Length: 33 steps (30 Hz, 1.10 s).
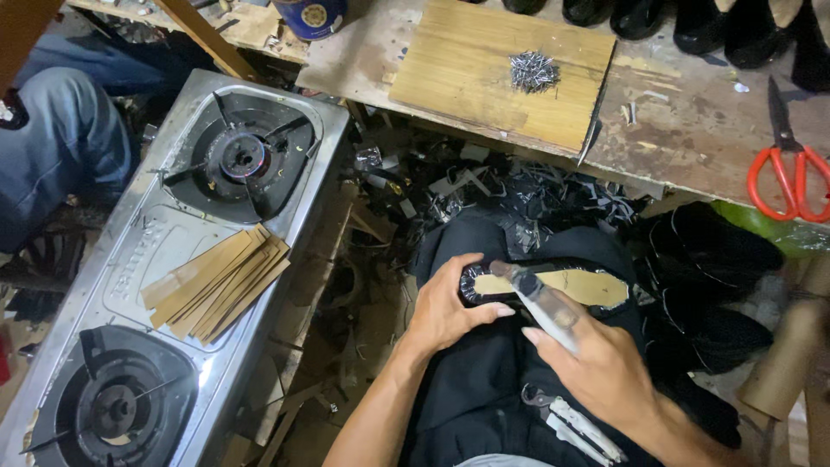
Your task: The person holds a black high-heeled shoe on their lap and repeatedly uses a hammer and a small metal tool to tap along the shoe's sole edge. They rotate the shoe to access different sections and continue tapping along the perimeter.
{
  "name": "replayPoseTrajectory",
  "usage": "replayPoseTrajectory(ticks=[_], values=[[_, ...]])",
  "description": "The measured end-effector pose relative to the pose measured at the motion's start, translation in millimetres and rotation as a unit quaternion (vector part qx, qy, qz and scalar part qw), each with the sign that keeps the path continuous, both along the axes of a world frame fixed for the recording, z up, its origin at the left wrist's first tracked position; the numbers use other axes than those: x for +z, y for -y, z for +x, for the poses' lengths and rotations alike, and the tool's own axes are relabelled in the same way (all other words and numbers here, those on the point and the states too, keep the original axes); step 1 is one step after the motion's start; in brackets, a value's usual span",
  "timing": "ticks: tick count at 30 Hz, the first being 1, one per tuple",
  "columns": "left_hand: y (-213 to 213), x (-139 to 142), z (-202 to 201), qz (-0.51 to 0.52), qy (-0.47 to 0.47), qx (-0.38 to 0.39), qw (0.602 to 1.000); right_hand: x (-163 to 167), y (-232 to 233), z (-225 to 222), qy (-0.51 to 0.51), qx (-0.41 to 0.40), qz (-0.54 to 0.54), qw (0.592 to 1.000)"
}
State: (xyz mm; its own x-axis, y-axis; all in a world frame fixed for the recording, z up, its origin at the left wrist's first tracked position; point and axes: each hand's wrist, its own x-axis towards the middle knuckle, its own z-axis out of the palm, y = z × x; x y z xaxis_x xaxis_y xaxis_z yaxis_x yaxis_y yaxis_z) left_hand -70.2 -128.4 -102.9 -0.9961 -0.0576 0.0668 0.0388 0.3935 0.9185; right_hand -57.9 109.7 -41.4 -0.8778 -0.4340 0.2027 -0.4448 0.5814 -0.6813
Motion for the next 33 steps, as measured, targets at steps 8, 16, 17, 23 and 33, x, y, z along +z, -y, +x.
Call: replayPoseTrajectory(ticks=[8, 16, 17, 23, 33], values=[[2.2, -6.9, -4.9, 0.016, 0.021, 0.002, 1.0, 2.5, 7.4, 4.3, -0.072, 0.075, -0.138, 0.985], [0.1, -9.9, -0.7, -0.002, -0.038, -0.015, 0.999, -7.8, -12.4, 15.6, -0.131, 0.072, -0.095, 0.984], [-1.0, -9.4, -1.5, 0.009, -0.016, -0.007, 1.0, -7.4, -15.0, 15.4, -0.1, 0.089, -0.117, 0.984], [1.0, -7.3, -2.1, 0.015, -0.003, -0.013, 1.0, -22.0, -9.4, 5.6, 0.034, 0.041, 0.038, 0.998], [2.5, 1.7, -4.5, -0.008, 0.014, -0.014, 1.0, -22.1, -17.6, 5.7, -0.024, 0.019, 0.04, 0.999]])
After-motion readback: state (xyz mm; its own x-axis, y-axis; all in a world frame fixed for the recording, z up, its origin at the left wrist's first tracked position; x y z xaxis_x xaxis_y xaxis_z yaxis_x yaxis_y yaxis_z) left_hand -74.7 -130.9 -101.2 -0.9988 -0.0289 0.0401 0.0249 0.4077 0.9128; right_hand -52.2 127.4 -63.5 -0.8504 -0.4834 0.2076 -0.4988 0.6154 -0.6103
